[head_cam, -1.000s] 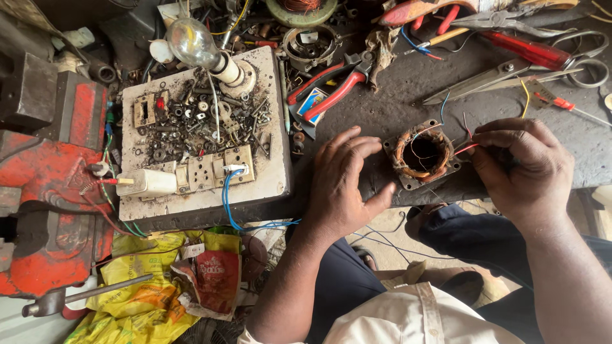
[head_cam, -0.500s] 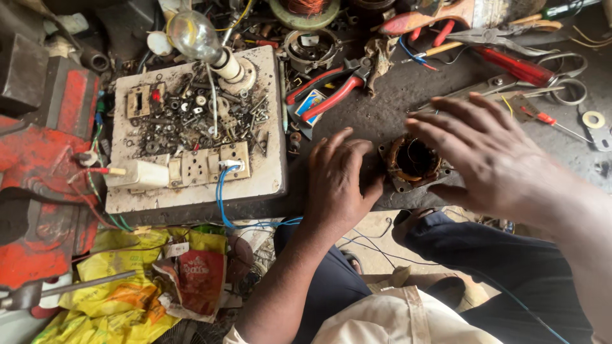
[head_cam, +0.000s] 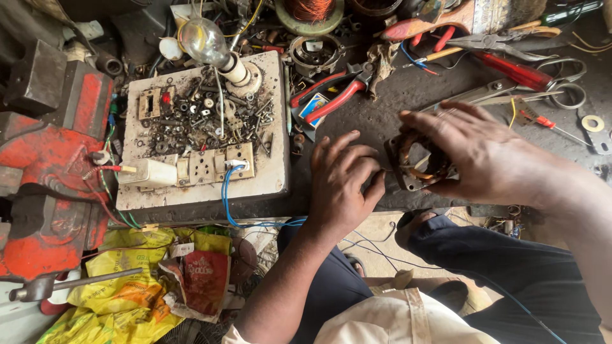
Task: The person is repairing an electrical component, likely a motor stator, by manipulating wires and using a screwdriver. They are seated at a cluttered workbench, handling the component and adjusting wires with their hands and tools.
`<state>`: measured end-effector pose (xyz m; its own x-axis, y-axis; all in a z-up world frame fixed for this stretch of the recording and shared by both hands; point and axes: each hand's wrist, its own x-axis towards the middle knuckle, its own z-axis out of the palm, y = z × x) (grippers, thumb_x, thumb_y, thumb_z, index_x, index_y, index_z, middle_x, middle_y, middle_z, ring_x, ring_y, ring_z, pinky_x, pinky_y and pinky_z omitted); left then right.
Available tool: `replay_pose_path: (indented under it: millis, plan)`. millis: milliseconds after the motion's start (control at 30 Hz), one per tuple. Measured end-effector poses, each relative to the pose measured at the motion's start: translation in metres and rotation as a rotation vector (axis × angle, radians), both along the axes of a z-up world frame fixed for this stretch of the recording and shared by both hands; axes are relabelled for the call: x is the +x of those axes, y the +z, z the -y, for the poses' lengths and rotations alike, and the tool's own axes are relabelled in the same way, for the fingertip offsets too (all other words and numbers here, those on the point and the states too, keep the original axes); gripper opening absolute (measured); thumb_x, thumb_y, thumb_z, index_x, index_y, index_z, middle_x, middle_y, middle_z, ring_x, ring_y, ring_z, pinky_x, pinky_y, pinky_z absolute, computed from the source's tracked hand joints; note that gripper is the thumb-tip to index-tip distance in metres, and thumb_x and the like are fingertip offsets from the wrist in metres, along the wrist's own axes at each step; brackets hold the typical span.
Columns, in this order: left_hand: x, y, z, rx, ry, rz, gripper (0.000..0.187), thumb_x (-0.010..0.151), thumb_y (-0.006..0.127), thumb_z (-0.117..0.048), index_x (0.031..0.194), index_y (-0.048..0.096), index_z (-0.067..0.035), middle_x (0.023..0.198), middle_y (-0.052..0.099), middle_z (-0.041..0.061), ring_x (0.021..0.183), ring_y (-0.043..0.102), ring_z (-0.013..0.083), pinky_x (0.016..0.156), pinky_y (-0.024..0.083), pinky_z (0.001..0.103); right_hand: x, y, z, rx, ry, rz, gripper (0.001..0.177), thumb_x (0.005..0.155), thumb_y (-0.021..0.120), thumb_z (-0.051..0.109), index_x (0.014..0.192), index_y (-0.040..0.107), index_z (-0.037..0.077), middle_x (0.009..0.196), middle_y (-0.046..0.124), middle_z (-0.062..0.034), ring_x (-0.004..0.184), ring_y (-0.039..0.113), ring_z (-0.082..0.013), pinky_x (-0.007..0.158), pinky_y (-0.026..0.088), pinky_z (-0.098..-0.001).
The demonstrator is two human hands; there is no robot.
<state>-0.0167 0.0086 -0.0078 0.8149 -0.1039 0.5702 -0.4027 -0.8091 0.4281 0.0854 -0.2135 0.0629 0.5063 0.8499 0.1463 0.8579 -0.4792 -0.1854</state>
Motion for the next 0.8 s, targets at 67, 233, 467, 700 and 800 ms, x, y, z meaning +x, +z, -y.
replay_pose_path:
  millis: [67,233,467,700,800]
  plan:
    - [0.0,0.0,0.003,-0.011,0.0,0.051,0.013,0.09,0.075,-0.019,0.095,0.065,-0.012,0.114,0.067,0.003,0.135,0.054,0.0283,0.121,0.027,0.059,-0.001,0.008,0.007,0.072,-0.002,-0.086,0.111,0.06,0.088,0.035,0.154,0.036,0.006,0.136,0.061,-0.0215,0.132,0.053,-0.0409,0.115,0.035,-0.0496]
    - [-0.004,0.011,0.01,-0.015,-0.033,0.182,0.014,0.093,0.072,-0.014,0.099,0.06,-0.012,0.11,0.067,0.003,0.126,0.063,0.0266,0.124,0.026,0.057,-0.004,0.014,0.014,0.08,-0.05,-0.046,0.11,0.06,0.089,0.033,0.153,0.037,0.007,0.131,0.062,-0.0227,0.132,0.054,-0.0418,0.118,0.034,-0.0504]
    - [-0.012,0.03,0.001,-0.005,-0.114,0.211,0.017,0.098,0.069,-0.009,0.108,0.056,-0.011,0.105,0.064,0.001,0.116,0.068,0.0221,0.124,0.03,0.054,0.0,-0.003,0.012,0.033,-0.037,-0.055,0.117,0.06,0.09,0.037,0.156,0.03,0.008,0.131,0.062,-0.0222,0.131,0.053,-0.0414,0.12,0.031,-0.0517]
    - [-0.013,0.04,-0.012,0.109,-0.211,0.17,0.029,0.101,0.068,-0.006,0.127,0.056,-0.01,0.114,0.062,0.004,0.114,0.068,0.0211,0.121,0.038,0.051,0.002,-0.009,0.002,0.031,-0.029,-0.105,0.115,0.066,0.089,0.044,0.157,0.029,0.009,0.135,0.061,-0.0191,0.131,0.053,-0.0367,0.118,0.03,-0.0513]
    - [-0.013,0.04,-0.013,0.165,-0.196,0.174,0.034,0.1,0.068,-0.007,0.13,0.053,-0.009,0.114,0.063,0.005,0.113,0.068,0.0213,0.117,0.04,0.053,0.002,-0.009,0.003,0.072,-0.013,-0.175,0.107,0.067,0.086,0.036,0.156,0.031,0.012,0.135,0.062,-0.0164,0.128,0.055,-0.032,0.116,0.031,-0.0505]
